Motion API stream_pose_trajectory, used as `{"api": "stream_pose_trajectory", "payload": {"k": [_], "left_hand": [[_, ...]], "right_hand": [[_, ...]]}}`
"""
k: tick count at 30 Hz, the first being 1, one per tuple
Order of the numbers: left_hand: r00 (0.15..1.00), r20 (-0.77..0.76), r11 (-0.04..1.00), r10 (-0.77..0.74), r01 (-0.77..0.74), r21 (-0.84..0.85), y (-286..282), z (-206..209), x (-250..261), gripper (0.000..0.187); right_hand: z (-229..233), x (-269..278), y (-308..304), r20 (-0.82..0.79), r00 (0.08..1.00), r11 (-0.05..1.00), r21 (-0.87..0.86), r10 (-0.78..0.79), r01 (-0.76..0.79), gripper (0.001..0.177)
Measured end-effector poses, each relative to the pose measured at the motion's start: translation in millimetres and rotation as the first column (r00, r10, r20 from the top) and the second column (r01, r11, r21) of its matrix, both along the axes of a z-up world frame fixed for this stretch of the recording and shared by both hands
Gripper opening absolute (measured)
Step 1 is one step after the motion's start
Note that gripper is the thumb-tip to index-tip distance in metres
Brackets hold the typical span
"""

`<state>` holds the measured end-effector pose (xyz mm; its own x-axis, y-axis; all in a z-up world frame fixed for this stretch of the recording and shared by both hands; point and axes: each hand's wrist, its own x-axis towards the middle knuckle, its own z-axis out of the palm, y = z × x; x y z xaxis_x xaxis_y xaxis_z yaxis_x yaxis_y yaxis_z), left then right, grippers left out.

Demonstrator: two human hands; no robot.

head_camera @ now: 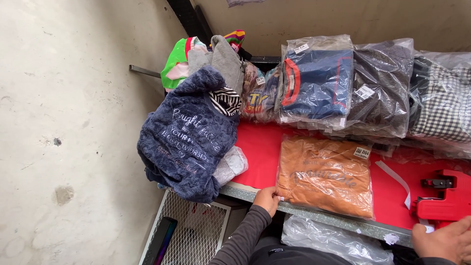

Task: The person folds an orange t-shirt and places it into a clear plastic bag, then seals the bag using a red handheld heat sealer. The person then folds a dark blue robe and places it into another clear plastic bag, seals it, and stacks the packaged items on the table.

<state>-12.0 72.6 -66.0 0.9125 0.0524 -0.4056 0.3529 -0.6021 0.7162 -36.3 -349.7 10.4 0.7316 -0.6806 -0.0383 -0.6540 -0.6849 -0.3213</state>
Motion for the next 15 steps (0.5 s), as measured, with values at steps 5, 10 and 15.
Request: {"api": "stream_pose_trajectory", "payload": {"k": [5,10,15], "left_hand": [[0.998,-0.053,0.999,0.018,-0.015,0.051,0,6,-1,0.008],[0.994,-0.026,0.978,0.106,-0.099,0.181,-8,11,-3,0.010],[0.965,0.251,0.955,0.072,-0.139,0.261,-16,-20,-3,0.029]], "right_hand": [[-10,-4,35,0.398,0.851,0.938,-0.190,0.342,-0.289,0.090],[-54,10,50,0.353,0.733,0.810,-0.176,0.582,-0.559,0.068],[-20,39,90,0.001,0.899,0.853,0.315,0.437,-0.415,0.104]]}}
